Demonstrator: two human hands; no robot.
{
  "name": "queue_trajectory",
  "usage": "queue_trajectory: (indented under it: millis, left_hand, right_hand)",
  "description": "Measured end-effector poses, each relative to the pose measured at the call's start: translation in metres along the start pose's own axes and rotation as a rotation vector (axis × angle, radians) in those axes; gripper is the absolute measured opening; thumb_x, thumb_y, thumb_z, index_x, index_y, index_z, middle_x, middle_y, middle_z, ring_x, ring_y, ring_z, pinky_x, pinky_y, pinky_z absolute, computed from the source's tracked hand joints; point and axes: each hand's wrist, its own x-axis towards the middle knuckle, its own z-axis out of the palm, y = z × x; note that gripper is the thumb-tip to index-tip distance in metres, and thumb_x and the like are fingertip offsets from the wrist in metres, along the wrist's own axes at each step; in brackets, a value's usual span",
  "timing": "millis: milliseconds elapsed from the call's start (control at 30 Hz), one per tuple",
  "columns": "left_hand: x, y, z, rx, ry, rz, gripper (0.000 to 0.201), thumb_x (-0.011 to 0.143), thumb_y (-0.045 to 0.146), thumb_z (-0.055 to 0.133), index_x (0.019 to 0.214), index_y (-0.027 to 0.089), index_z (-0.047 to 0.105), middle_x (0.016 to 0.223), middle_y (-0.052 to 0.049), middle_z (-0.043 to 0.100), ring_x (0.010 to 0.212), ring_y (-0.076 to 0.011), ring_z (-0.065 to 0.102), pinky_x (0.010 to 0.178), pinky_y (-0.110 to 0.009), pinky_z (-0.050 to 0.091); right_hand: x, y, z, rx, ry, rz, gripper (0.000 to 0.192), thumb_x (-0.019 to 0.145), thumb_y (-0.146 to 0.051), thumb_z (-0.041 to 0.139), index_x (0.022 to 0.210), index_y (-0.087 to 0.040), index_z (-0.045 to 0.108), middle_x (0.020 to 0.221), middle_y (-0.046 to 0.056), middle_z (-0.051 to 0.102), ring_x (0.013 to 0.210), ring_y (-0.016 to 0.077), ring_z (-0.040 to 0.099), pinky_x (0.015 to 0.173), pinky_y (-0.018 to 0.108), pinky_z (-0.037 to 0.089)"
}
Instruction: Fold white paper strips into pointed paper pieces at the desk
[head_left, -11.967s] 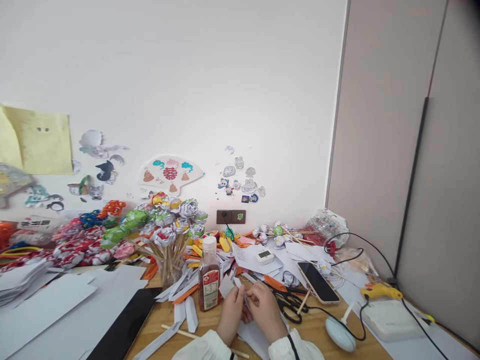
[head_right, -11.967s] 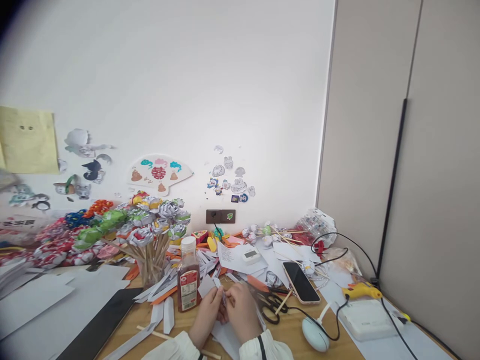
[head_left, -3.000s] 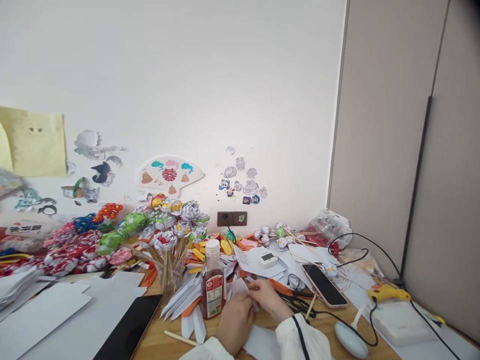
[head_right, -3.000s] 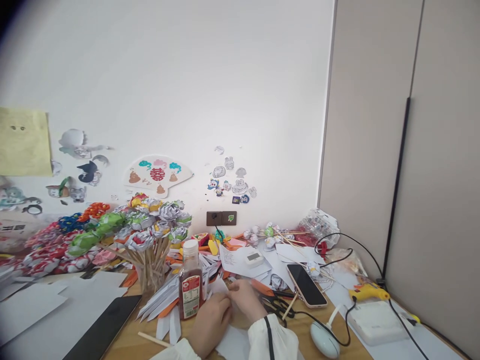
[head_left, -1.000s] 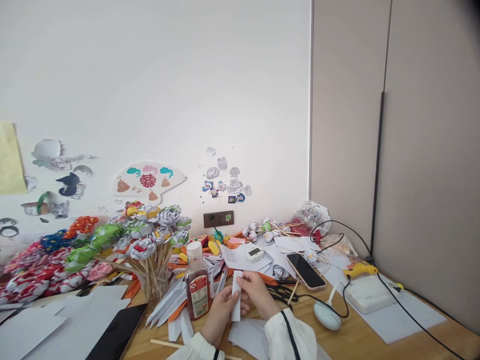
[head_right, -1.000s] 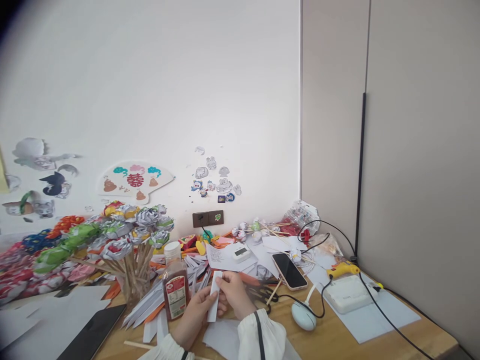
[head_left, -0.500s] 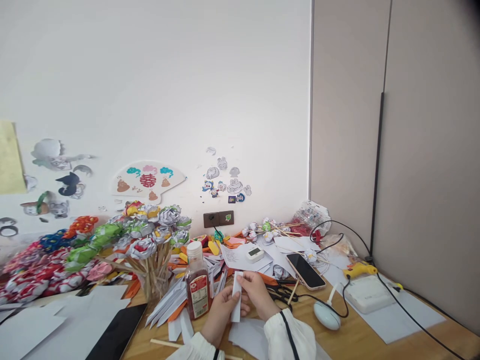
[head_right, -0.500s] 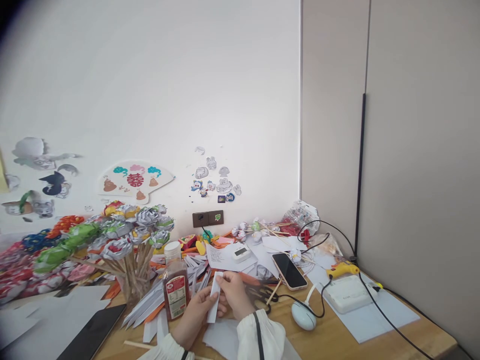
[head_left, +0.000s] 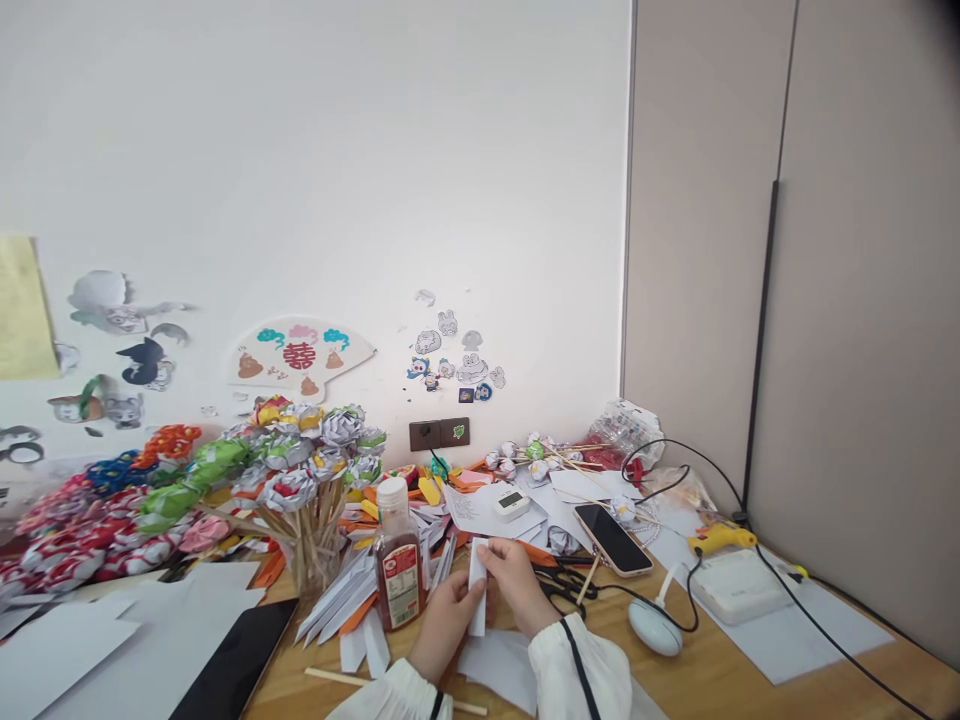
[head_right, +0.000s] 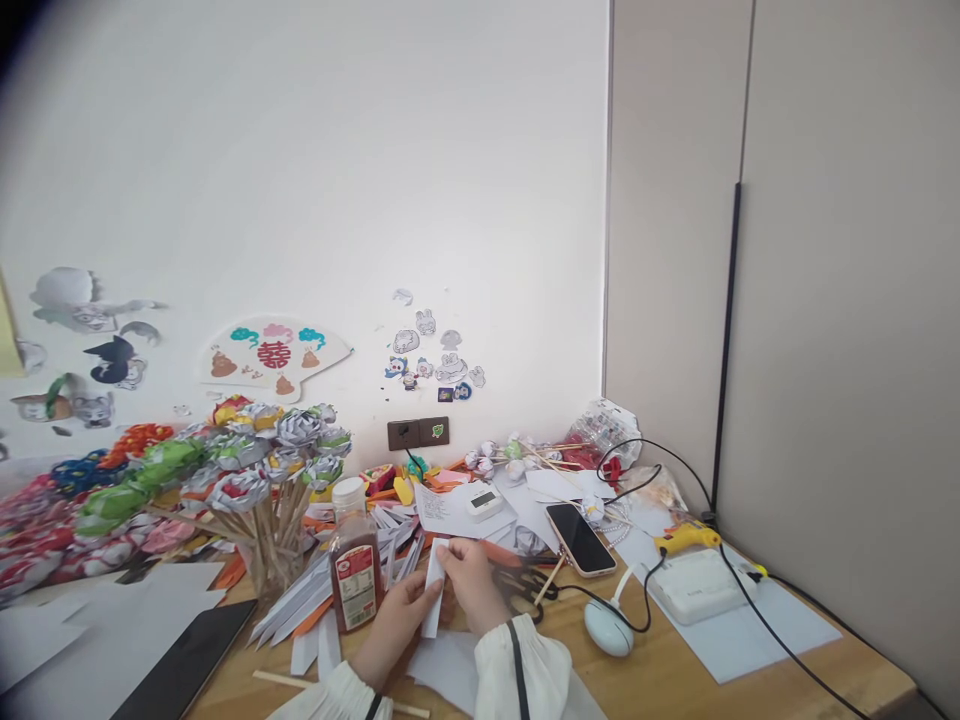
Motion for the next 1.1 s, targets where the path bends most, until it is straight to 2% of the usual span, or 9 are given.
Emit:
queue_trajectory:
  millis: [100, 233, 467, 767, 1100]
  left_hand:
    - [0.000, -0.002, -0.002, -0.012, -0.044, -0.010, 0.033, 0.056, 0.049, 0.061, 0.062, 0.016, 0.056, 0.060, -0.009, 0.064, 0.065, -0.0271, 0.061, 0.059, -0.036, 0.046]
    - [-0.002, 0.000, 0.001, -0.063, -0.100, -0.026, 0.035, 0.059, 0.052, 0.057, 0.062, 0.018, 0.051, 0.057, -0.008, 0.063, 0.051, -0.0235, 0.061, 0.053, -0.035, 0.045]
    - [-0.007, 0.012, 0.002, -0.090, -0.119, -0.042, 0.036, 0.057, 0.054, 0.058, 0.056, 0.020, 0.047, 0.049, -0.004, 0.060, 0.044, -0.0200, 0.058, 0.049, -0.032, 0.043]
    - [-0.008, 0.011, -0.001, -0.079, -0.118, -0.092, 0.030, 0.061, 0.048, 0.058, 0.062, 0.019, 0.048, 0.055, -0.003, 0.062, 0.047, -0.0211, 0.060, 0.048, -0.033, 0.044]
    - [-0.007, 0.011, 0.001, -0.159, -0.135, -0.160, 0.034, 0.057, 0.050, 0.060, 0.065, 0.019, 0.050, 0.063, -0.006, 0.065, 0.053, -0.0241, 0.064, 0.058, -0.038, 0.045]
  right_hand:
    - [0.002, 0.002, -0.002, -0.041, 0.019, -0.032, 0.031, 0.067, -0.042, 0.055, 0.055, -0.014, 0.049, 0.048, -0.005, 0.042, 0.044, 0.0067, 0.034, 0.043, 0.019, 0.027]
    - [0.003, 0.003, -0.003, -0.080, 0.034, -0.059, 0.031, 0.067, -0.040, 0.054, 0.052, -0.015, 0.048, 0.046, -0.006, 0.039, 0.043, 0.0066, 0.032, 0.044, 0.019, 0.027]
    - [0.002, 0.004, -0.003, -0.099, 0.040, -0.080, 0.031, 0.068, -0.041, 0.053, 0.051, -0.016, 0.045, 0.047, -0.007, 0.036, 0.043, 0.0070, 0.031, 0.044, 0.019, 0.025]
    - [0.001, -0.003, -0.004, -0.072, 0.087, -0.111, 0.031, 0.070, -0.039, 0.051, 0.051, -0.017, 0.042, 0.047, -0.007, 0.034, 0.045, 0.0075, 0.029, 0.044, 0.020, 0.024]
    - [0.004, -0.006, -0.008, 0.002, 0.189, -0.112, 0.030, 0.067, -0.042, 0.054, 0.054, -0.017, 0.045, 0.049, -0.006, 0.040, 0.046, 0.0088, 0.034, 0.046, 0.021, 0.029]
